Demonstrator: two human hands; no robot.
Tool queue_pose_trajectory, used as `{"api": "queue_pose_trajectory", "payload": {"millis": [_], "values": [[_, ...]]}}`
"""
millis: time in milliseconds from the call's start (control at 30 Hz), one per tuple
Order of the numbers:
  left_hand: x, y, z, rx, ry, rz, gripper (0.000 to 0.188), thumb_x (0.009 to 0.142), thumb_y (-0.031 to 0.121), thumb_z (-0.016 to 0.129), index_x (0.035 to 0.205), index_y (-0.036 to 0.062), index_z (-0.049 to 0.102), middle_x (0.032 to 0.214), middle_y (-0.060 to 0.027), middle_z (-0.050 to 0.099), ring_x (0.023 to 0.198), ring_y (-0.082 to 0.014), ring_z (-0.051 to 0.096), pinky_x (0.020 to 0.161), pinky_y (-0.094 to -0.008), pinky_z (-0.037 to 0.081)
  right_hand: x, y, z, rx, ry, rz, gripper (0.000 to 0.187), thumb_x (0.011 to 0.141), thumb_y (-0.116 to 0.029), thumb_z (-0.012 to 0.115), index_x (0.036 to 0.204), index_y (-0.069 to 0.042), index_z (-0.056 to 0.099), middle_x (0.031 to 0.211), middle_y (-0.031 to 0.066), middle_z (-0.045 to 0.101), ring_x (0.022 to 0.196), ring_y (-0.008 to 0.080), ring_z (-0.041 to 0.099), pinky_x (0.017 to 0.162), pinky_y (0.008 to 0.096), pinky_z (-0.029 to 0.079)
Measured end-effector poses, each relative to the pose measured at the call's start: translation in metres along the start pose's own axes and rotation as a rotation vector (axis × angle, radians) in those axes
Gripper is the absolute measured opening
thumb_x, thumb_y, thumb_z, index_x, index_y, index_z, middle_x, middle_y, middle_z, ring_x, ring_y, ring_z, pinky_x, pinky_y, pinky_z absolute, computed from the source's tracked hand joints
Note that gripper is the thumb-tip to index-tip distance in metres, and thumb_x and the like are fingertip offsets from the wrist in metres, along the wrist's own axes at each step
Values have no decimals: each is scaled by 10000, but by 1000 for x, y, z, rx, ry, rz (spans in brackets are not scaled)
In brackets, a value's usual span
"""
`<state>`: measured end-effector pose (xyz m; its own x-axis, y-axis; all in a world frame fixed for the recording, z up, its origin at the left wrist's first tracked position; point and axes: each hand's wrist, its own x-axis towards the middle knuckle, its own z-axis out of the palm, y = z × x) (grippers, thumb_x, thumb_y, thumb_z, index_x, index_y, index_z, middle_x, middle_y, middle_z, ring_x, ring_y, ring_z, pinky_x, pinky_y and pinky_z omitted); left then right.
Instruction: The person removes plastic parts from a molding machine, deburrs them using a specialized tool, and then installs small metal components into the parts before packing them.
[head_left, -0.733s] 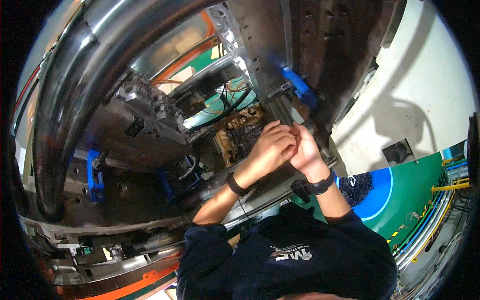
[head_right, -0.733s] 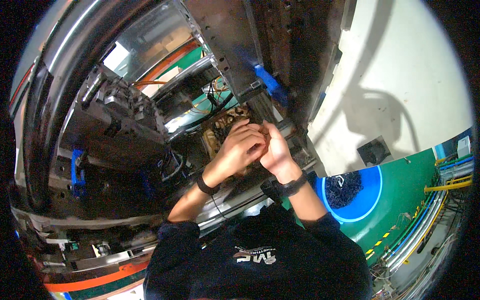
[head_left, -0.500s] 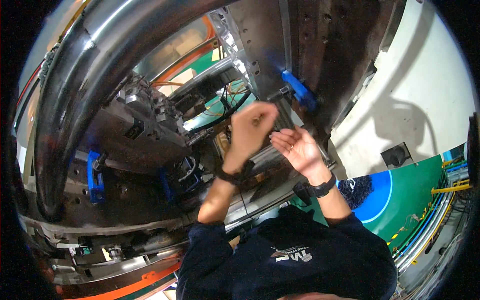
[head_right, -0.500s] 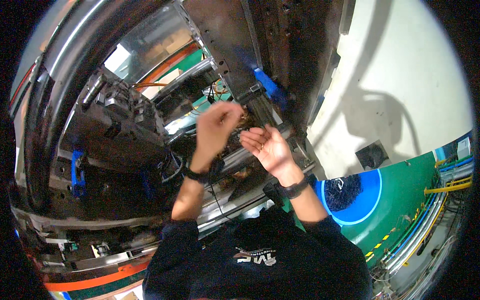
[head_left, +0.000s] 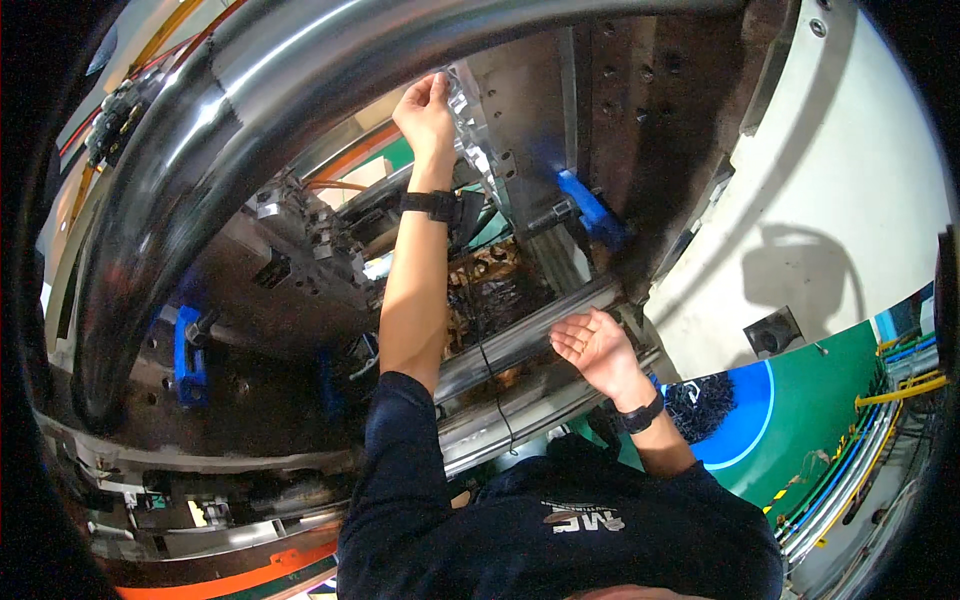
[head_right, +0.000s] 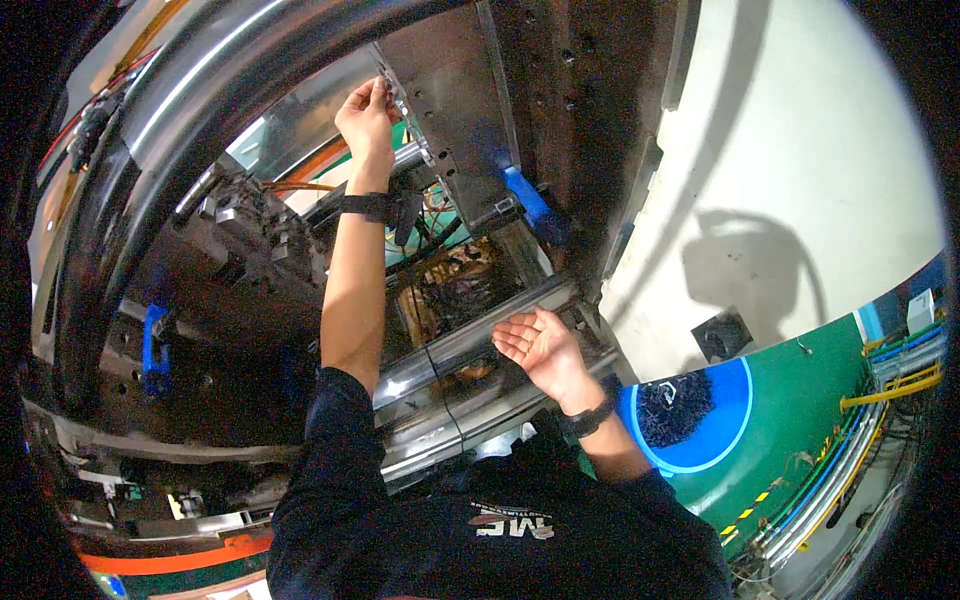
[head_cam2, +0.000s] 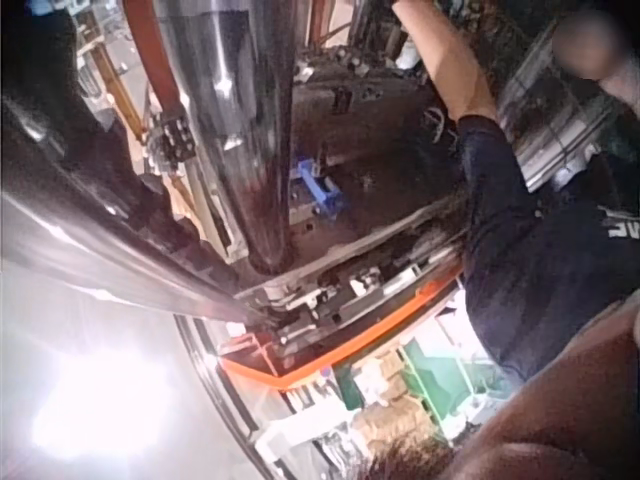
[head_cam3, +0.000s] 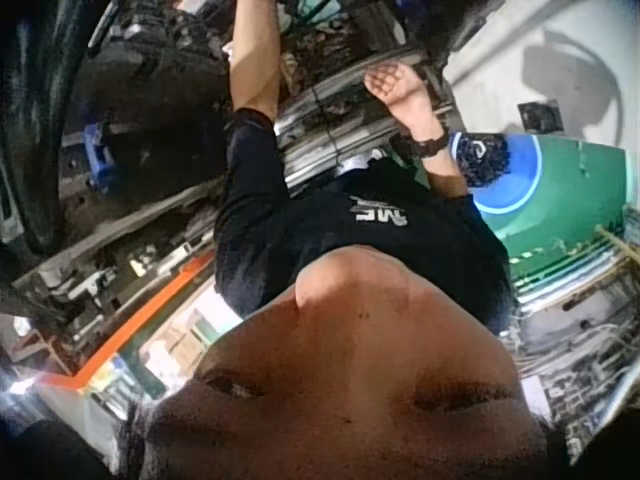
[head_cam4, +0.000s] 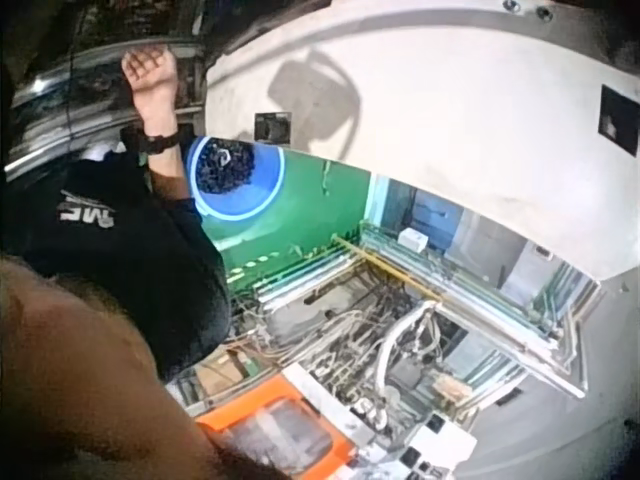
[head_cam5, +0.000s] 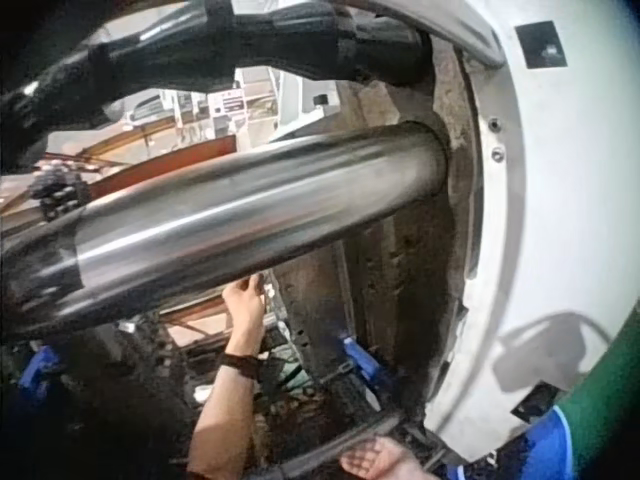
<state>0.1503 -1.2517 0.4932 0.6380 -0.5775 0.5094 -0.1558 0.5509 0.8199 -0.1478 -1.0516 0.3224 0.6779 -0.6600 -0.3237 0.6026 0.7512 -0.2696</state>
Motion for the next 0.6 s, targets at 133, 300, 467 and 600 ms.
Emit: {"api": "queue_pose_trajectory", "payload": {"millis": [133,300,467,600], "values": [[0,-1,1,-43,-15,3,163,915,160,638,959,4,658,821,-17,645,687,-82,575,528,-232,480,0,-3,-10,-10,28,-7,394,977,-329,410,1015,31,565,1065,233,627,1044,345,589,973,458,452],[-3,4,4,-39,-18,-21,144,915,153,637,955,18,665,832,-12,649,684,-75,566,523,-229,475,-2,-6,-14,-34,21,-25,394,980,-332,411,1008,30,565,1055,234,632,1019,342,600,960,454,462],[-5,5,6,22,-8,19,149,911,153,644,946,11,674,832,-11,650,704,-66,566,549,-217,461,-2,-7,-15,-38,29,-12,395,981,-335,412,1005,28,565,1049,231,634,999,338,606,946,451,469],[-9,10,6,133,62,5,250,947,216,597,1002,-14,677,906,-52,674,797,-103,592,708,-246,481,1,-2,-15,-41,24,14,395,981,-339,413,1003,24,568,1046,230,635,995,335,607,940,449,470]]}}
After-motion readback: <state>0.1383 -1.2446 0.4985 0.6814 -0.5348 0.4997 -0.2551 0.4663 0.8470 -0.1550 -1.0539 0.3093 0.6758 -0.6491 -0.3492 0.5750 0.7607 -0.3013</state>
